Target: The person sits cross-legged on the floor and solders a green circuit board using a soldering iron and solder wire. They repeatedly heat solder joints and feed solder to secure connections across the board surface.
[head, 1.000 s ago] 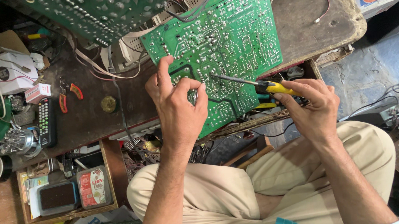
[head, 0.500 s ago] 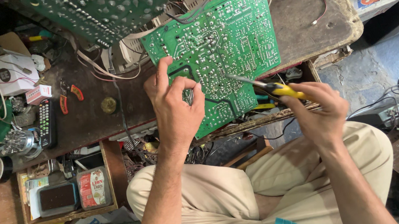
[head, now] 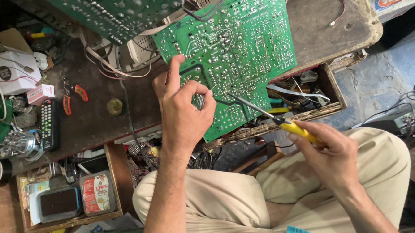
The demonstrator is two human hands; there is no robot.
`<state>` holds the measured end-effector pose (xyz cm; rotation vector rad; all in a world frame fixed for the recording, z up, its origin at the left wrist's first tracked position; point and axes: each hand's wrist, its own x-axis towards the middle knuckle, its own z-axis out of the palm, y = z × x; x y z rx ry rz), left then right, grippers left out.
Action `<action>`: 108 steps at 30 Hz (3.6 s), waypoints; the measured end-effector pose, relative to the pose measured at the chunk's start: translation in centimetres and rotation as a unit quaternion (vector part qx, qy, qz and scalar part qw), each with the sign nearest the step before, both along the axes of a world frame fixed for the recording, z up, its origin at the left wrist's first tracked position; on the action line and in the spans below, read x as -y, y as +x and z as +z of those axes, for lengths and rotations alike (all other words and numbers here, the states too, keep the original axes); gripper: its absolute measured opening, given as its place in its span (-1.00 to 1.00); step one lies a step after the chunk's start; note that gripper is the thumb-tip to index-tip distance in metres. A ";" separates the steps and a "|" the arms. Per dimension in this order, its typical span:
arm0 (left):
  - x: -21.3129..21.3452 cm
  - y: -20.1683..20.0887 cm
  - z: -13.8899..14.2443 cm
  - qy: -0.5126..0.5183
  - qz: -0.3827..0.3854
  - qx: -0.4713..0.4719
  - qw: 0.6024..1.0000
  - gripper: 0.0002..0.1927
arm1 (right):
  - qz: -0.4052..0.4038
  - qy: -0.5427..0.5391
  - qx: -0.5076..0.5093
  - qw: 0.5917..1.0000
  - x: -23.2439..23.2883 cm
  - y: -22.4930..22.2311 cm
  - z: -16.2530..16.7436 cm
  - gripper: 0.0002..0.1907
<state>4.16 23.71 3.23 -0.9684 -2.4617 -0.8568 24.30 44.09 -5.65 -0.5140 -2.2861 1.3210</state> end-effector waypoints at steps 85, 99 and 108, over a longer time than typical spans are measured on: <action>0.0 -0.4 -0.9 0.029 0.005 -0.025 0.999 -0.84 | 0.007 0.014 -0.088 0.996 1.5 -2.4 -1.7 -0.72; 0.0 -0.5 -0.9 0.021 0.007 -0.031 0.999 -0.85 | 0.020 -0.047 -0.043 0.998 1.9 -3.3 -1.1 -0.72; 0.3 -0.5 -0.9 0.034 -0.005 -0.018 0.999 -0.85 | -0.001 0.001 -0.092 0.996 0.8 -1.7 -2.1 -0.73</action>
